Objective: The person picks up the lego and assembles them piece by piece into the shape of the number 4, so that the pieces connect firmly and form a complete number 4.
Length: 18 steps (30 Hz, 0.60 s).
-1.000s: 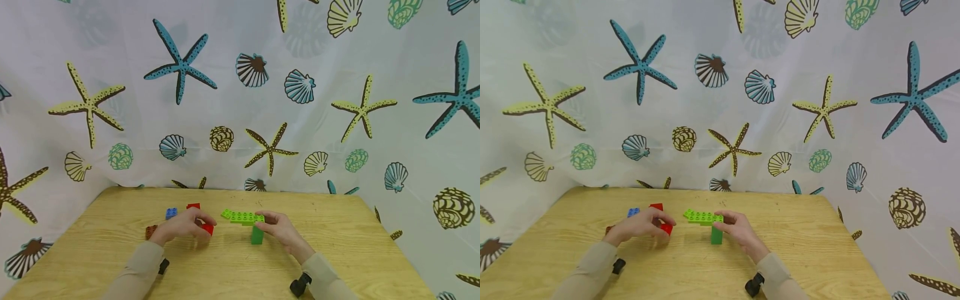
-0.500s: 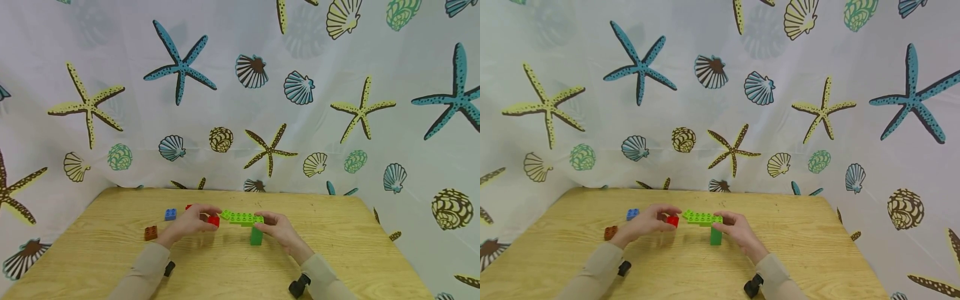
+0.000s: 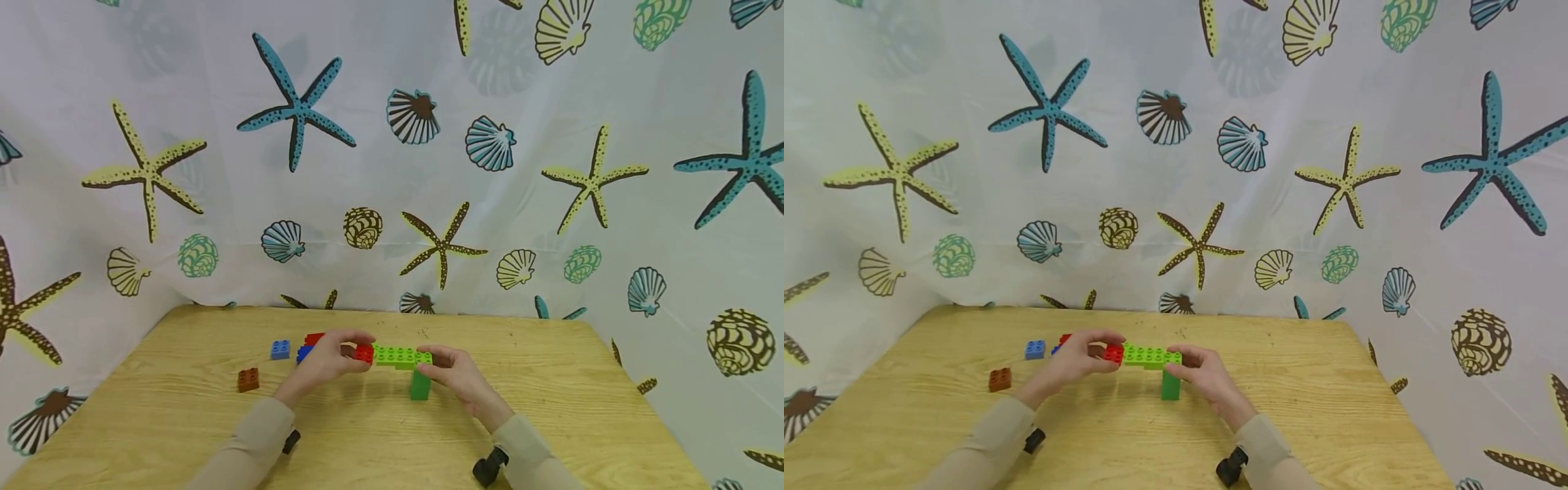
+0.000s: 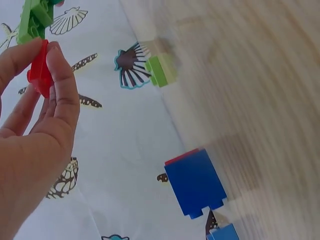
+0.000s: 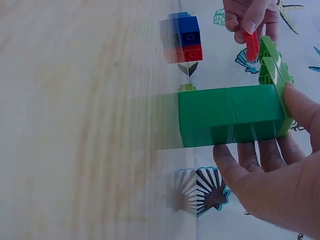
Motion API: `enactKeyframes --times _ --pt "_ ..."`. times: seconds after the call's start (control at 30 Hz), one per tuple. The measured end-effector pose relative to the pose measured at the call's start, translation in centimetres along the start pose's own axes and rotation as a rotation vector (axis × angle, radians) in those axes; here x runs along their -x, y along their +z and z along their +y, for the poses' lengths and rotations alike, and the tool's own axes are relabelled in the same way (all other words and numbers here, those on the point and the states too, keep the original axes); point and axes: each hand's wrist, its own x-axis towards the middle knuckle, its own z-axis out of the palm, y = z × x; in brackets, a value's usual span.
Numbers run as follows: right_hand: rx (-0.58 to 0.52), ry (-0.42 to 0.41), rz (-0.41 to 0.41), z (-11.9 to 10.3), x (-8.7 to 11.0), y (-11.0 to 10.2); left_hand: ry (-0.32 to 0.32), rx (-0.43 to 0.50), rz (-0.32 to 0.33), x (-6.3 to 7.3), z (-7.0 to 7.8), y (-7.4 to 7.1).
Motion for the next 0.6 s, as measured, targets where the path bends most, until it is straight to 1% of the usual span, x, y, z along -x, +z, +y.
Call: enactKeyframes --times 0.17,0.4,0.6 --pt "-0.01 0.007 0.004 -0.2 0.1 0.1 -0.019 -0.01 -0.016 -0.3 0.3 1.0" --pt "-0.028 0.008 0.014 -0.3 0.0 0.2 0.007 0.008 -0.033 -0.6 0.4 1.9" --pt "-0.035 0.013 0.016 -0.5 0.1 0.2 0.005 -0.002 -0.021 -0.8 0.5 2.7"
